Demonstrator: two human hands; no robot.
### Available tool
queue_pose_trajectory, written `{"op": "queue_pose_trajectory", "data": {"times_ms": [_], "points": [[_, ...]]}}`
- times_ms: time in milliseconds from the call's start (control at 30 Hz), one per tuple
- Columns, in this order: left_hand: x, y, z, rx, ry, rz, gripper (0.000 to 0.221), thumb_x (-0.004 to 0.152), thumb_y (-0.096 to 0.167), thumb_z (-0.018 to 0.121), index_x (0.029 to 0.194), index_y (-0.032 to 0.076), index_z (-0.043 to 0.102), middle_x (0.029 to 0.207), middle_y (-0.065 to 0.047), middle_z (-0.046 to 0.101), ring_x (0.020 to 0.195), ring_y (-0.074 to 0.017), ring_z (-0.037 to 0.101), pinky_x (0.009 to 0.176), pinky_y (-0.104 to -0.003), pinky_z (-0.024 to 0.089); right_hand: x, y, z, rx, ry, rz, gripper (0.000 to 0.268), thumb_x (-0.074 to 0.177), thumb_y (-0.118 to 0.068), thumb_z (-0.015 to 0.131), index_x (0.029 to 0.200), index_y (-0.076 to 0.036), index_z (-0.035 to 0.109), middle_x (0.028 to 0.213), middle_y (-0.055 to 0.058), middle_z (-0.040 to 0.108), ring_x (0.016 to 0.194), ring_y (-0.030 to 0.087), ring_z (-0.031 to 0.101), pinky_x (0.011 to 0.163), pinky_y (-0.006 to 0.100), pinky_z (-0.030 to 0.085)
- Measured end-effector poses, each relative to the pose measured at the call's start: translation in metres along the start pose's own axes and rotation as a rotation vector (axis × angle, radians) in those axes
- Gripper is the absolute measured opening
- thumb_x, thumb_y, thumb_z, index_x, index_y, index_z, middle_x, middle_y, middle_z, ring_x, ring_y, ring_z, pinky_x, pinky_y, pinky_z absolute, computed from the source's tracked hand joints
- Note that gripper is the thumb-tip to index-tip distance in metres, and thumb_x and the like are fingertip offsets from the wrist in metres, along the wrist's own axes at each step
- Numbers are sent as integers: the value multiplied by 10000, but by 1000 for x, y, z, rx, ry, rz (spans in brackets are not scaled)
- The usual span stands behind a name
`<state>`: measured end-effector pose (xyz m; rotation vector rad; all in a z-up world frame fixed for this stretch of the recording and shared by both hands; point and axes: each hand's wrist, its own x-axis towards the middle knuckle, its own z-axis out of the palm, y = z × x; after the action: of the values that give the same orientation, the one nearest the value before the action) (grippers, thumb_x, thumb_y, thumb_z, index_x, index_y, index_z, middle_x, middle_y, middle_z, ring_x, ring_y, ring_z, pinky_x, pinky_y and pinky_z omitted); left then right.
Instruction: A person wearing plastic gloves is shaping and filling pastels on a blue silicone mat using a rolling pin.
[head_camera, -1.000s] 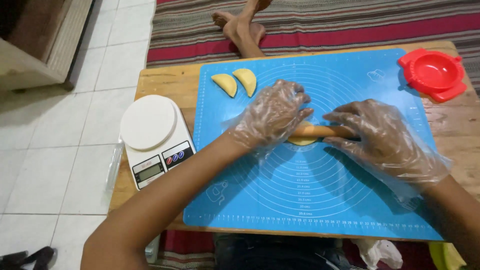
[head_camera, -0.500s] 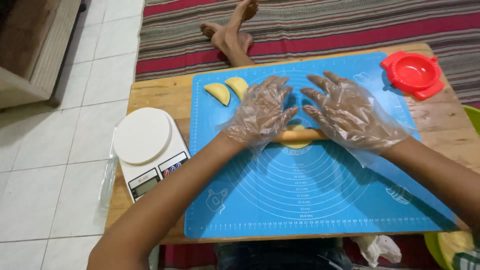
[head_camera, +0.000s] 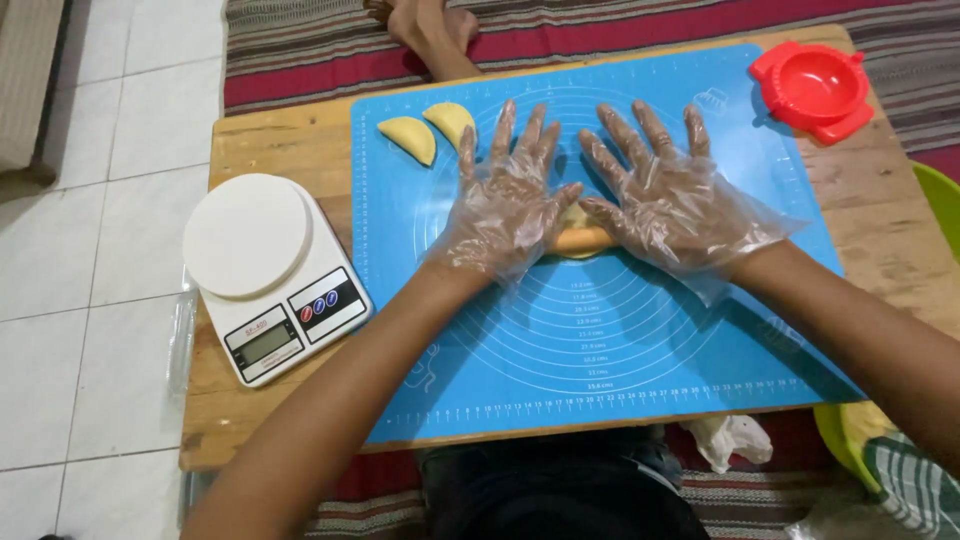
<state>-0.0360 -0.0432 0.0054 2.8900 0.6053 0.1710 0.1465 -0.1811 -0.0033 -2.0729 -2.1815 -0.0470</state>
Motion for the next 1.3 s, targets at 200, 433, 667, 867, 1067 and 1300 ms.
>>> {"op": "queue_pose_trajectory", "data": {"times_ms": [200, 433, 667, 867, 1067, 1300], "points": [[-9, 5, 10, -45, 55, -15, 802, 995, 603, 185, 1555, 38, 289, 1667, -176, 127, 1515, -406, -46, 1144, -699, -110, -10, -11, 0, -49, 57, 19, 781, 1063, -607, 87, 1600, -72, 273, 1672, 240, 201, 1522, 482, 119, 1147, 705, -74], [-26, 11, 12, -62, 185, 43, 772, 1026, 572, 186, 1542, 17, 331, 1663, -188, 172, 1526, -422, 3, 1154, -699, -112, -25, -22, -4, -79, 112, -2, 757, 1067, -551, 122, 1610, -33, 218, 1668, 260, 188, 1524, 486, 113, 1157, 693, -90], [-44, 24, 10, -27, 271, 90, 706, 1047, 502, 256, 1508, -13, 402, 1651, -219, 215, 1532, -441, 28, 1147, -706, -125, -39, -30, -4, -60, 119, 14, 723, 1055, -536, 131, 1616, -85, 195, 1675, 219, 168, 1537, 443, 68, 1164, 663, -134], [-58, 34, 4, -77, 287, 98, 697, 1051, 479, 243, 1519, -21, 373, 1652, -232, 204, 1533, -447, 26, 1159, -698, -123, -51, -44, -5, -78, 166, 24, 694, 1047, -479, 191, 1620, -86, 194, 1682, 210, 174, 1548, 429, 73, 1174, 660, -127], [-29, 19, 1, -62, 67, 23, 782, 1013, 557, 153, 1529, -11, 305, 1661, -218, 93, 1507, -446, -92, 1094, -736, -180, -26, -25, -2, -93, 57, 72, 741, 1041, -552, 153, 1604, -73, 205, 1659, 227, 184, 1499, 474, 137, 1128, 732, -29], [-5, 25, -34, 100, -229, -176, 785, 1010, 621, 126, 1600, 119, 253, 1699, -101, 75, 1547, -366, 30, 1190, -670, -14, 6, -38, -40, -110, -308, 315, 733, 1028, -613, 71, 1632, -218, 203, 1681, 149, 199, 1538, 398, 162, 1184, 693, 48]]}}
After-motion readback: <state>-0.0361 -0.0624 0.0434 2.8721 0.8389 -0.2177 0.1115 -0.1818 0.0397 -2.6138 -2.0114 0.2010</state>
